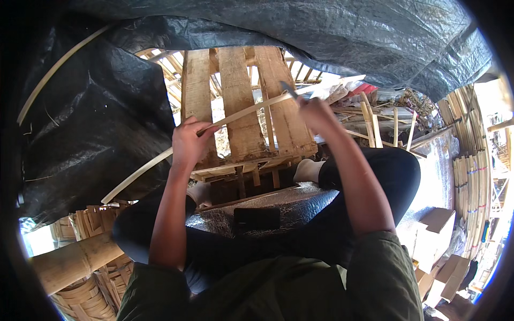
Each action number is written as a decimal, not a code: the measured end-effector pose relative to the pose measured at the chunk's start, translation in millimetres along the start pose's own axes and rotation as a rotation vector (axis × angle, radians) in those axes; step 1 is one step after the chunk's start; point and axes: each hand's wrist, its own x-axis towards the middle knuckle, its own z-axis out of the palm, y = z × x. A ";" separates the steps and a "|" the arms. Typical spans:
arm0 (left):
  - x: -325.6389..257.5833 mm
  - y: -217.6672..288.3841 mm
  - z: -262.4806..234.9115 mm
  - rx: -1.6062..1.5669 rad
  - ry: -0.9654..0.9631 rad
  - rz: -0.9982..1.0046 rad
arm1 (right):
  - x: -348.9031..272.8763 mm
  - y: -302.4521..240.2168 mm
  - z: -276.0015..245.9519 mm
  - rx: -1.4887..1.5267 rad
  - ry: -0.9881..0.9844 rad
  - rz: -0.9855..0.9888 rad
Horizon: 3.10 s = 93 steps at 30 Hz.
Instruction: The person scrapes and smooths a long bamboo strip by shaving along its length using a small knife.
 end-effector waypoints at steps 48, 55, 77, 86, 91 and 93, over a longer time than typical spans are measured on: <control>2.2 8.7 -0.4 -0.069 -0.012 -0.014 | -92.3 -47.0 53.0 0.251 -0.019 -0.060; 1.6 10.9 -1.1 -0.056 -0.027 -0.043 | -39.2 -4.6 9.5 0.646 -0.113 0.117; 6.3 7.4 -3.0 -0.091 -0.082 -0.107 | -69.6 -33.9 41.9 0.619 -0.324 0.067; 2.2 6.1 0.6 -0.062 -0.043 -0.018 | -102.3 -56.5 71.5 0.461 -0.246 -0.034; 1.7 5.3 -3.9 -0.093 -0.055 -0.082 | -62.0 -38.0 34.4 0.630 -0.262 0.148; 2.9 8.0 -2.6 -0.104 -0.041 -0.051 | -49.2 -29.1 31.2 0.703 -0.187 0.201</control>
